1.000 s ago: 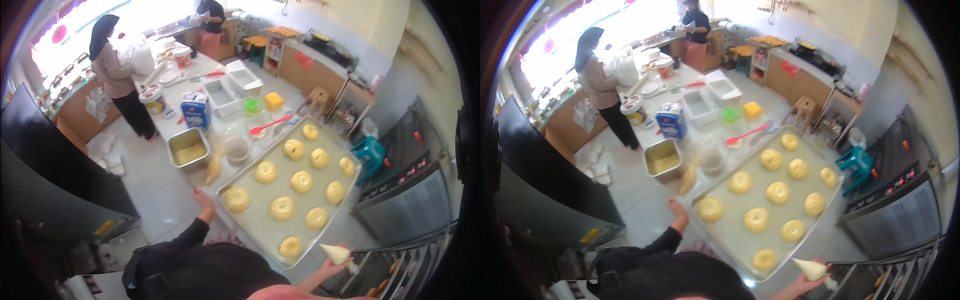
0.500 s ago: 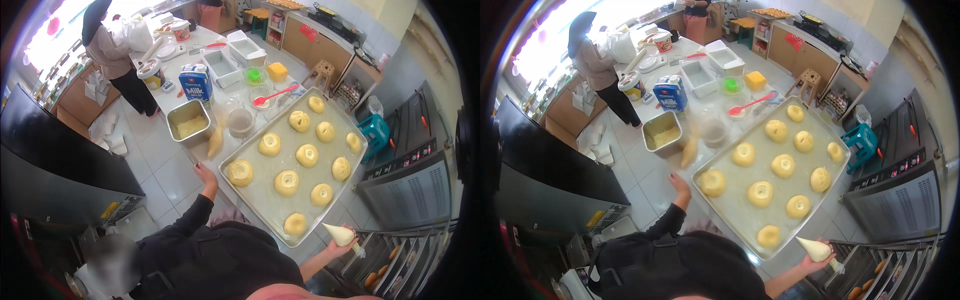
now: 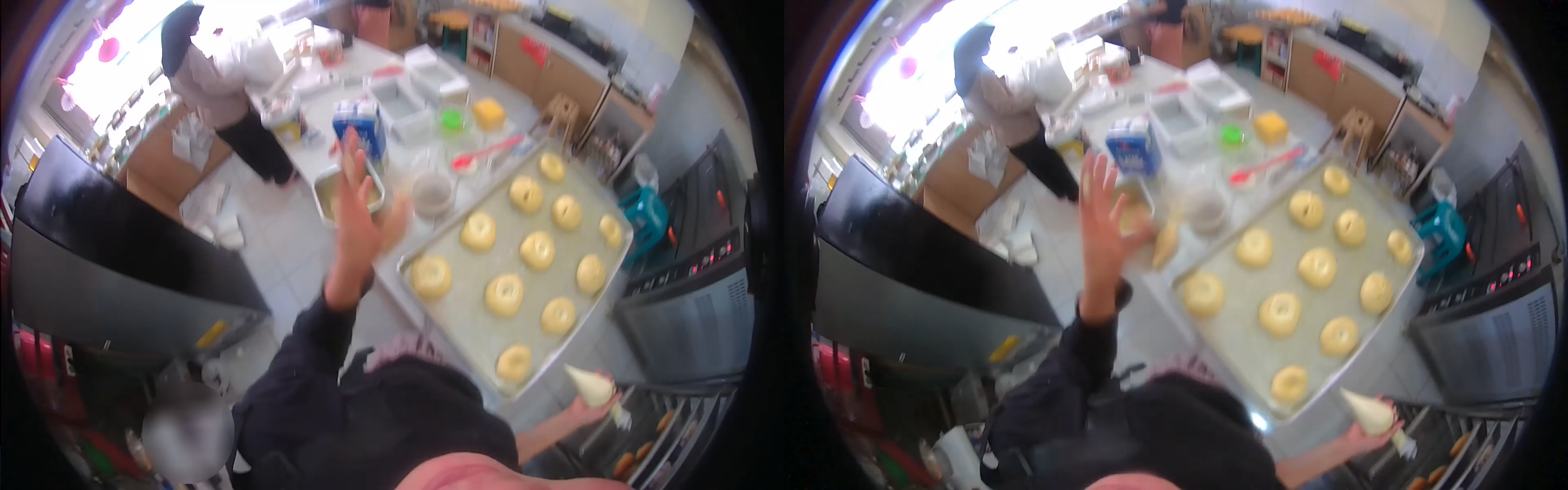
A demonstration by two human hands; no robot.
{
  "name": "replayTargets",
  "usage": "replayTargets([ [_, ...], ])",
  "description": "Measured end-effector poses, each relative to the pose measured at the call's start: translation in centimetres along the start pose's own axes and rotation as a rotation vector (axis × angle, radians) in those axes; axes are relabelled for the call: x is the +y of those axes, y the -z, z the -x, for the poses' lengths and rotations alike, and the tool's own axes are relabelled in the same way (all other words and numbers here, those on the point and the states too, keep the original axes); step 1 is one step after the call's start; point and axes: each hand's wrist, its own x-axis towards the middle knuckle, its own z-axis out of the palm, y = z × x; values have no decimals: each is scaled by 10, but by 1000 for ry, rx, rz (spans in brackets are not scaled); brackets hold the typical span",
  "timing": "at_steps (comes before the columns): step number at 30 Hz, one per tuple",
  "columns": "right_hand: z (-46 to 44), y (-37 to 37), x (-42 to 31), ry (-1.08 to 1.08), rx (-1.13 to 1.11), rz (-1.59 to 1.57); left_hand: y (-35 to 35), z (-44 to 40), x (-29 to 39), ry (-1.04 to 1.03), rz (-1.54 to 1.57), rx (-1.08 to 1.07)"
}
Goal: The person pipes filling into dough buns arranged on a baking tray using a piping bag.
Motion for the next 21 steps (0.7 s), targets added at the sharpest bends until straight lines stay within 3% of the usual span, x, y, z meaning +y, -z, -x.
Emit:
replayTargets([
  [1, -16, -16, 25, 27, -85, -97, -11, -8, 8, -370, -2, -81],
  [3, -5, -34, 23, -100, -26, -182, -33, -22, 29, -402, -218, -497],
  [5, -8, -16, 15, -161, 15, -116, -70, -48, -8, -140, -251, -578],
  [7, -37, 14, 30, -162, -57, -98, -85, -45, 36, -496, -97, -754],
  [8, 5, -82, 13, -46, 296, -5, -112, -58, 25, -460, -75, -755],
  [10, -14, -14, 13, -68, 62, 0, -125, -49, 19, -342, -46, -851],
  [12, 6, -38, 0, -69, 184, -8, -131, -56, 62, -389, -35, -998],
  [15, 16, -33, -1, -94, 160, -122, -158, -73, 19, -403, -326, -598],
  [17, 7, -5, 2, -60, 218, -147, -140, -100, -2, -212, -254, -190],
  [19, 14, 6, -2, -4, 205, -177, -100, -135, 24, -411, -227, 250],
  [20, 19, 1, -7, 7, 208, -195, -94, -143, 28, -371, -271, 290],
  [21, 22, -6, -11, 12, 208, -214, -99, -147, 34, -382, -182, 198],
])
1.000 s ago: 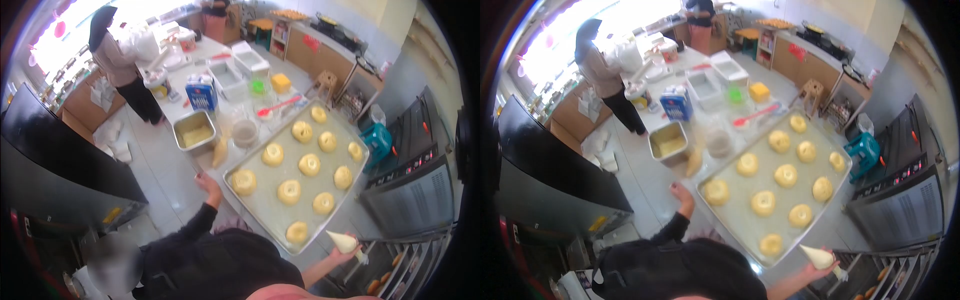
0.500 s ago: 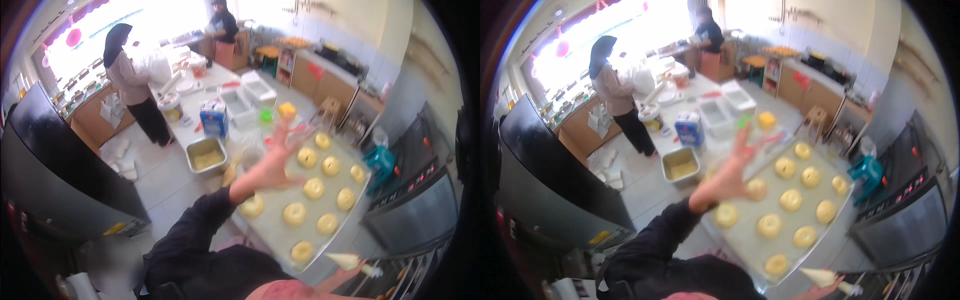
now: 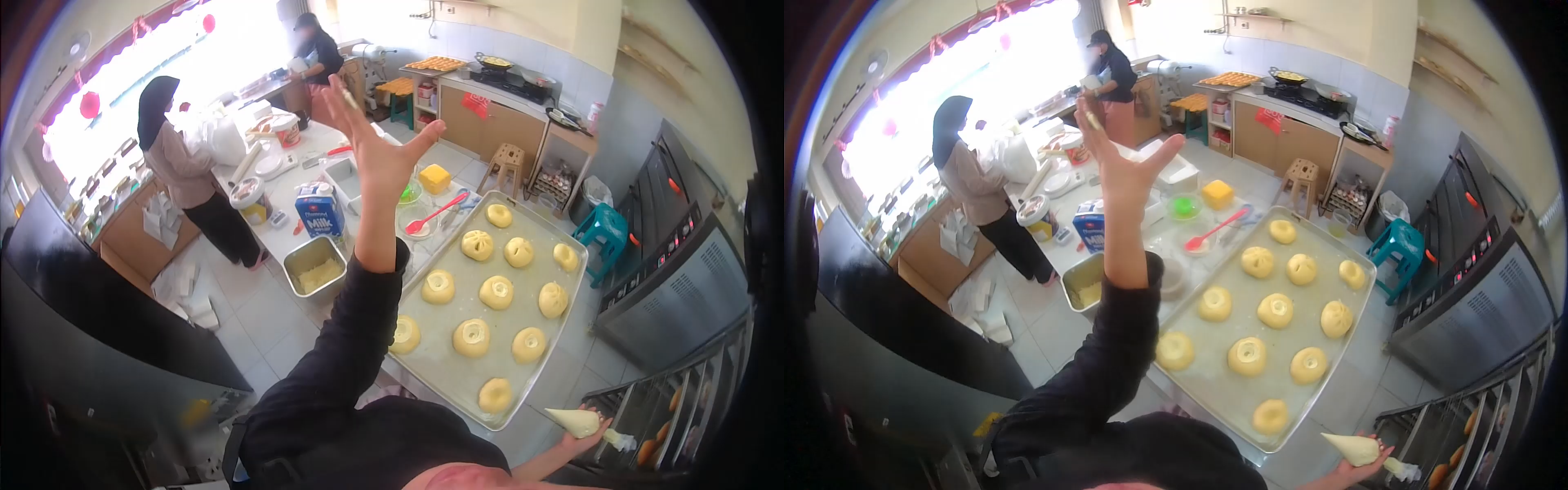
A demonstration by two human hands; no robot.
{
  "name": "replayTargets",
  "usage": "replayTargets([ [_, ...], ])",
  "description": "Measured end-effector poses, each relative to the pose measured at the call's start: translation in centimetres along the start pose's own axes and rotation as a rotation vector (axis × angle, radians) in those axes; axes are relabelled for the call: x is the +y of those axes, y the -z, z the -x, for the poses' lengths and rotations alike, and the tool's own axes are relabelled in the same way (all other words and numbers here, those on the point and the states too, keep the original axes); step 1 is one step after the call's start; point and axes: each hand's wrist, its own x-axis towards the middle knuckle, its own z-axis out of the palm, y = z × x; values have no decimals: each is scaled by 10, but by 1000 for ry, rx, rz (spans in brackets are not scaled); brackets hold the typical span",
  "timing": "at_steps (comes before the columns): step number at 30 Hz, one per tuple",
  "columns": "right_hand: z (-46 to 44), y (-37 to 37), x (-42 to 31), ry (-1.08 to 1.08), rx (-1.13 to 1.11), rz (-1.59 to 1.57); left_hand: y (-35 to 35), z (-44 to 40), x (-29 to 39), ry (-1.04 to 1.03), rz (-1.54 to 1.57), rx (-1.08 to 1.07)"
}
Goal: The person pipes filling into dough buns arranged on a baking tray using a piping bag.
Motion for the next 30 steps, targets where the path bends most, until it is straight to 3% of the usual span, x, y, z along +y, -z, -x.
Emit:
replayTargets([
  [5, 7, -8, -7, 26, -12, -18, -32, 19, 45, -183, 82, -255],
  [6, 5, 4, -9, 2, -137, -61, -38, 24, 54, -184, 135, -297],
  [12, 16, 15, -20, 75, 82, -29, -82, 59, 99, -140, 279, -498],
  [15, 4, 53, -27, 117, -15, -23, -80, 90, 138, -160, 253, -699],
  [16, 9, 44, -28, 138, 56, 21, -80, 97, 150, -192, 232, -763],
  [22, -2, 47, -29, 50, -18, -50, -102, 112, 133, -31, 383, -862],
  [25, -6, 33, -28, 94, 88, -7, -89, 104, 113, -285, 522, -498],
  [26, -11, 33, -27, 85, 68, -32, -73, 100, 109, -172, 555, -494],
  [30, -13, 18, -14, 28, -35, -52, 20, 42, 103, -131, 754, -18],
])
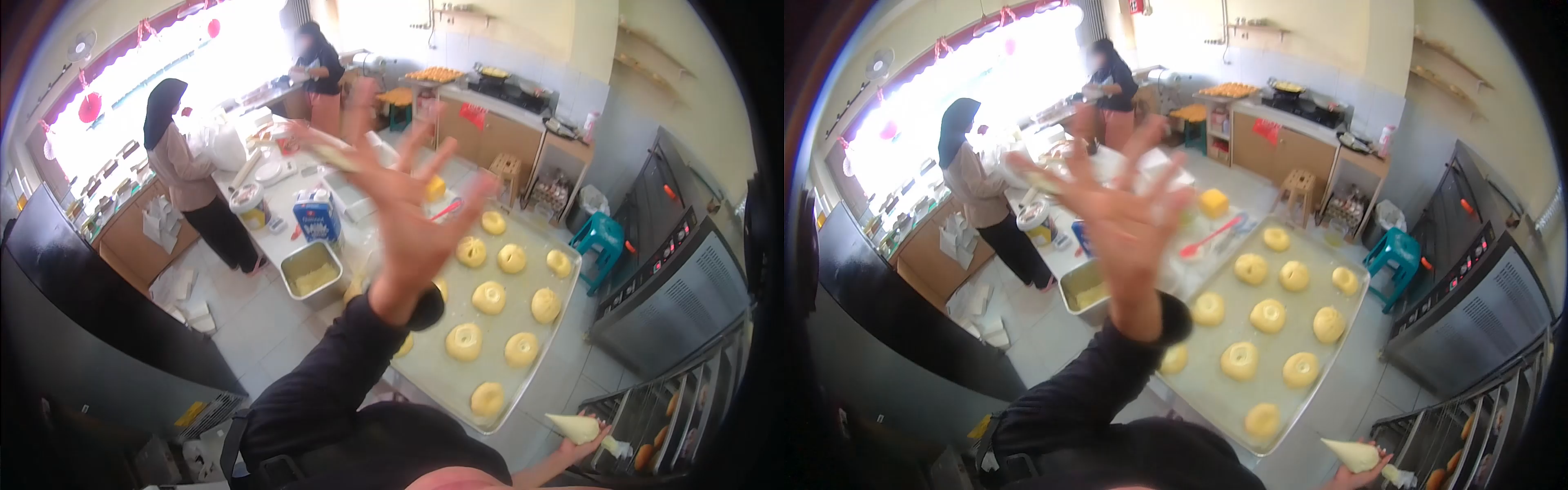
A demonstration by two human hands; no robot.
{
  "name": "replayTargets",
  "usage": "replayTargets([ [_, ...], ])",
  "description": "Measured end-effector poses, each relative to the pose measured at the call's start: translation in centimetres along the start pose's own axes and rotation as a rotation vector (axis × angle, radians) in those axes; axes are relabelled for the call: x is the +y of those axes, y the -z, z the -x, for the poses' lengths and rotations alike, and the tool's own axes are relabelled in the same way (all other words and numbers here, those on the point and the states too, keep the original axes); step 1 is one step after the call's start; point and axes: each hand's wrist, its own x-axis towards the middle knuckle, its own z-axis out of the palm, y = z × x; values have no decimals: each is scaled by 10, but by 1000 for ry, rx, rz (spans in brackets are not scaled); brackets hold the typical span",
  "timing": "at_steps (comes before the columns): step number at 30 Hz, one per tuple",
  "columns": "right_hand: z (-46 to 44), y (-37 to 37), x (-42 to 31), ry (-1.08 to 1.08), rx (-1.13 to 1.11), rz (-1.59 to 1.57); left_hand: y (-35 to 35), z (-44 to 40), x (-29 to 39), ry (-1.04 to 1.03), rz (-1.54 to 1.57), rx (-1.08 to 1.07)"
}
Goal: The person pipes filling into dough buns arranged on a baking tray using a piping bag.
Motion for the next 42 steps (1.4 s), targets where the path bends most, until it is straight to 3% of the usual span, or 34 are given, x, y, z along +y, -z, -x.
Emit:
replayTargets([
  [2, 7, -25, 7, -30, 23, 42, 30, -2, 7, 59, 114, 77],
  [4, 10, -22, 10, -64, 27, 43, 64, 18, -9, 321, 115, 41],
  [6, 6, -20, 14, -97, -17, -4, 99, 50, -38, 683, -6, -2],
  [9, 9, -15, 7, -83, 12, 12, 189, 82, -73, 945, -305, 39],
  [11, 0, 8, 0, -79, -38, 31, 243, 58, -40, 589, -391, 220],
  [12, -2, 10, -1, -52, 10, 56, 244, 38, -7, 429, -577, 373],
  [13, -3, 10, -2, -29, 58, 87, 265, 34, 13, 82, -589, 387],
  [15, -10, 11, 0, -16, 18, 73, 249, 20, 65, 41, -537, 814],
  [18, -12, 8, 6, -54, -57, 31, 245, 19, 67, 154, -623, 526],
  [21, -15, 6, 12, -70, -80, 10, 228, 4, 68, -31, -676, 540],
  [22, -11, 3, 11, -60, -31, 16, 224, 3, 81, -41, -365, 414],
  [24, -9, 2, 11, -60, 2, 17, 223, -20, 92, 104, -269, -94],
  [26, -10, 5, 3, -77, -27, 24, 210, -44, 85, 221, -555, -537],
  [28, -10, 1, 5, -27, 1, 68, 168, -60, 47, 409, -1046, -824],
  [30, -8, 1, 10, -4, -24, 99, 171, -36, -17, 557, -1025, -1076],
  [31, -3, 5, 6, -7, 7, 136, 168, -19, -35, 342, -965, -1294],
  [32, 0, 5, 6, -5, 31, 158, 170, -3, -45, 493, -1147, -1308],
  [35, -2, 4, 11, -8, 73, 121, 141, -28, -6, 381, -1114, -1022],
  [36, -10, 19, 9, -32, -28, 81, 132, -38, 13, 410, -945, -797],
  [37, -12, 26, 1, -56, -125, 59, 136, -47, 25, 422, -871, -761],
  [40, -8, 24, -9, 21, -98, 97, 158, -47, -9, 568, -709, -1014],
  [41, -1, 8, -4, 65, 36, 98, 149, -35, -29, 617, -813, -1212],
  [42, 3, 0, -2, 63, 48, 120, 167, -10, -75, 293, -803, -1276],
])
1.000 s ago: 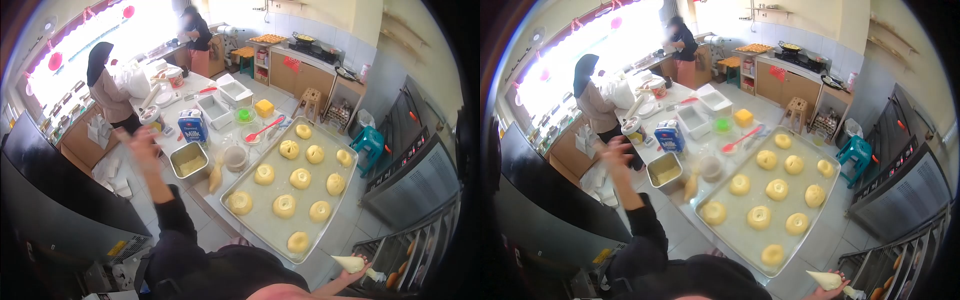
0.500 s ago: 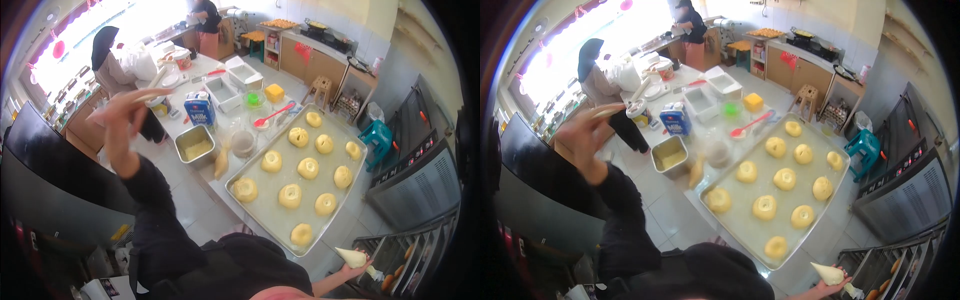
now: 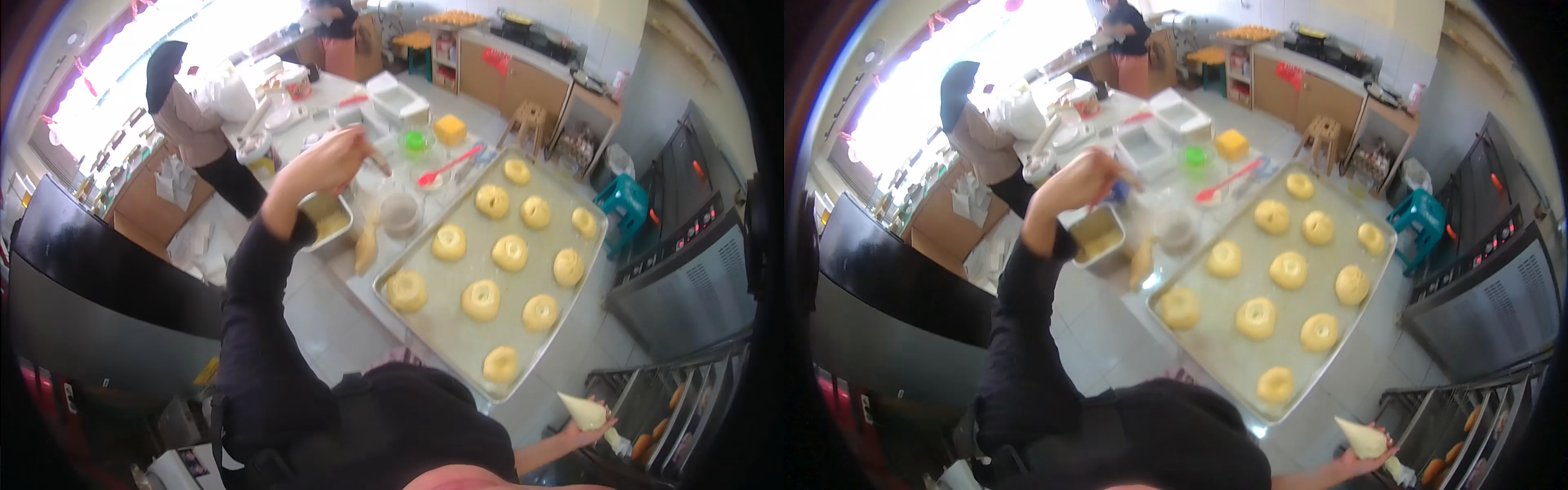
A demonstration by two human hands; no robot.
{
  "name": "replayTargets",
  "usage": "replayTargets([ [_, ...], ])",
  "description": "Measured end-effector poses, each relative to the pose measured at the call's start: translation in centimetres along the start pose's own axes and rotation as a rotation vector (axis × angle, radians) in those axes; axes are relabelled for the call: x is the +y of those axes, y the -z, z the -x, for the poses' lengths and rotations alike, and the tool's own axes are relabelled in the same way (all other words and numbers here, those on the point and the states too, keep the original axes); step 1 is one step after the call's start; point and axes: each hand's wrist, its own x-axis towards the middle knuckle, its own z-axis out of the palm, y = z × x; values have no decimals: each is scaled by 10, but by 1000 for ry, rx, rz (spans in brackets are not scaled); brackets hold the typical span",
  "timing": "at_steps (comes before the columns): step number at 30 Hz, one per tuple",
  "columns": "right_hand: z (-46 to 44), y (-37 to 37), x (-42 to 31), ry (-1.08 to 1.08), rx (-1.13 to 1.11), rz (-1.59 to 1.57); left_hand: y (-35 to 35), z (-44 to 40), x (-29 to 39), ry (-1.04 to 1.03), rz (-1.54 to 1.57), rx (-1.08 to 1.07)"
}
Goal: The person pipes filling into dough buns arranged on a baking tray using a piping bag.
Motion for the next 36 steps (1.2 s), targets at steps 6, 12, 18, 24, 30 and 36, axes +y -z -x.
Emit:
replayTargets([
  [6, 1, 8, 6, -87, -46, -78, -21, -12, 34, 348, 310, -51],
  [12, 1, 2, 0, -64, -100, -88, -32, -9, 21, 289, 211, -36],
  [18, -1, 13, 10, -84, -83, -26, -40, -3, 12, 340, 126, -13],
  [24, 6, 9, 9, -80, -105, -42, -28, -10, 36, 499, 288, -84],
  [30, 3, 20, 5, -71, -51, -39, -28, -14, 38, 445, 246, -100],
  [36, 5, 20, 4, -69, -109, -72, -30, -15, 40, 416, 242, -45],
])
